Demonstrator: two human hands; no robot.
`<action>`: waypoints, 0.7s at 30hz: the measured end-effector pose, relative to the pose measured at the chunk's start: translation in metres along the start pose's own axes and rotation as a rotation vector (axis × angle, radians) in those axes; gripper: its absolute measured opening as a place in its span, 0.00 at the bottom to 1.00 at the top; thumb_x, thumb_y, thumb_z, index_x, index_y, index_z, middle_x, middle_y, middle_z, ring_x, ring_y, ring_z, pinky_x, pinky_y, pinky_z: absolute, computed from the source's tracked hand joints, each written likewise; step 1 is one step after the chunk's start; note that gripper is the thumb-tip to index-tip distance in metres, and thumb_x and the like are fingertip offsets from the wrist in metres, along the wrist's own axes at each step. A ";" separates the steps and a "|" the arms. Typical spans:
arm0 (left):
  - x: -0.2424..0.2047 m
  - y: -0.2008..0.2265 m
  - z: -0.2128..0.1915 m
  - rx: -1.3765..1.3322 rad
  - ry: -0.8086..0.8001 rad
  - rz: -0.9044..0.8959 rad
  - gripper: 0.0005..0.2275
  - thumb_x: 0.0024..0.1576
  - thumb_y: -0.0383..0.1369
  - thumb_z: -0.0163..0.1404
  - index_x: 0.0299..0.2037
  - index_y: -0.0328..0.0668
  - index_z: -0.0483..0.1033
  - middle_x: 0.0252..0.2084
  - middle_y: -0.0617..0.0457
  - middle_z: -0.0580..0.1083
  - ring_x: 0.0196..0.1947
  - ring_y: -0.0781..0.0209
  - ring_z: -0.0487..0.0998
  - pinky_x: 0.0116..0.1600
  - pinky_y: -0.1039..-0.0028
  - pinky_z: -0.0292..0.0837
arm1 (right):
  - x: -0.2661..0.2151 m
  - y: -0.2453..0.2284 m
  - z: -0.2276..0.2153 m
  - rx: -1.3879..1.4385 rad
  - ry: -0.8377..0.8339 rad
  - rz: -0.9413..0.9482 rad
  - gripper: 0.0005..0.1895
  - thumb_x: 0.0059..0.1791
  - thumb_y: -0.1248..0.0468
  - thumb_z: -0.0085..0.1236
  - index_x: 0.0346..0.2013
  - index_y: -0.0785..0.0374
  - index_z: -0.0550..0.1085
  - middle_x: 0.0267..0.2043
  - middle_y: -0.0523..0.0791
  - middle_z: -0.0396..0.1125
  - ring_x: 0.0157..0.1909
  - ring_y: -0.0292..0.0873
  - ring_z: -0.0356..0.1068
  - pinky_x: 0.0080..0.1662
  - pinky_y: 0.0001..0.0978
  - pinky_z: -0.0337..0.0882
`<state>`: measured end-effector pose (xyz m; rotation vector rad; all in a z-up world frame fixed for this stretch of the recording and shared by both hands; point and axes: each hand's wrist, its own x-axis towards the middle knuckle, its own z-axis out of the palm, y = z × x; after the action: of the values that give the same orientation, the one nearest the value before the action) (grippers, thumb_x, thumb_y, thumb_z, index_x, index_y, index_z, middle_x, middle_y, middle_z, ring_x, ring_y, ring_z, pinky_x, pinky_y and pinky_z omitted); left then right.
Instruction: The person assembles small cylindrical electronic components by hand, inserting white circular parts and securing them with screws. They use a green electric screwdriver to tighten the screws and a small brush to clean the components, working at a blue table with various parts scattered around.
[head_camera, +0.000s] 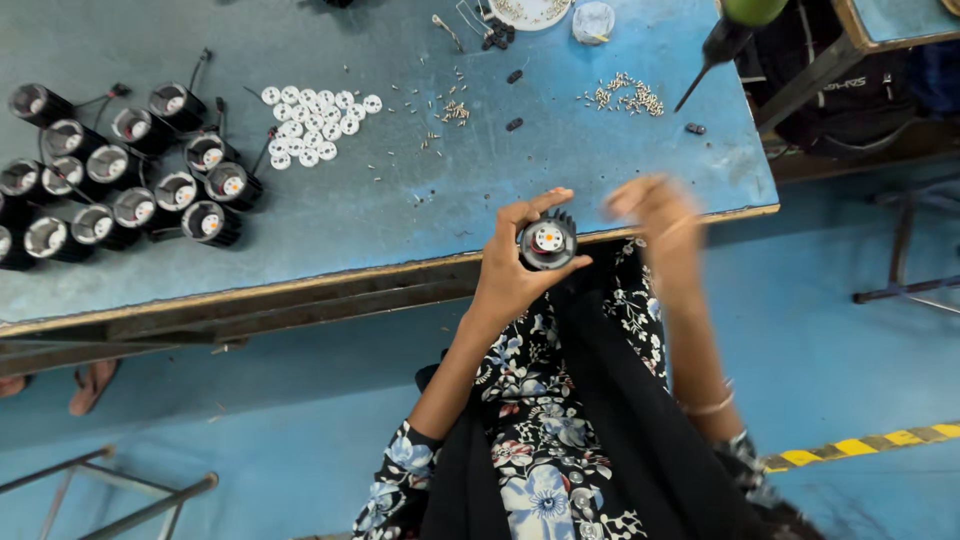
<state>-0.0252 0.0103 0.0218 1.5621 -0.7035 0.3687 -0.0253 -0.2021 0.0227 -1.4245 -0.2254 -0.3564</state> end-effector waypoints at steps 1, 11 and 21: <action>-0.001 0.003 0.002 -0.022 0.002 0.012 0.30 0.51 0.28 0.68 0.53 0.41 0.54 0.64 0.42 0.72 0.68 0.49 0.73 0.69 0.65 0.70 | -0.027 0.008 0.009 -0.030 -0.085 0.334 0.10 0.54 0.64 0.54 0.47 0.67 0.74 0.47 0.44 0.72 0.51 0.37 0.72 0.55 0.30 0.73; -0.008 0.027 0.025 -0.177 0.073 -0.128 0.32 0.51 0.30 0.69 0.49 0.42 0.50 0.55 0.40 0.73 0.53 0.59 0.77 0.61 0.71 0.77 | -0.071 0.040 0.002 0.063 -0.208 0.141 0.07 0.54 0.68 0.60 0.43 0.72 0.75 0.46 0.45 0.72 0.48 0.35 0.71 0.52 0.26 0.72; -0.002 0.035 -0.007 -0.564 -0.171 -0.547 0.27 0.60 0.30 0.60 0.67 0.35 0.62 0.54 0.48 0.72 0.49 0.64 0.75 0.56 0.72 0.74 | -0.067 0.012 0.020 0.101 -0.108 0.222 0.08 0.54 0.67 0.61 0.40 0.72 0.76 0.39 0.46 0.73 0.40 0.36 0.72 0.45 0.27 0.73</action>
<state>-0.0471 0.0176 0.0485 1.1822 -0.4277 -0.3511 -0.0820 -0.1743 -0.0095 -1.3551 -0.1684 -0.0848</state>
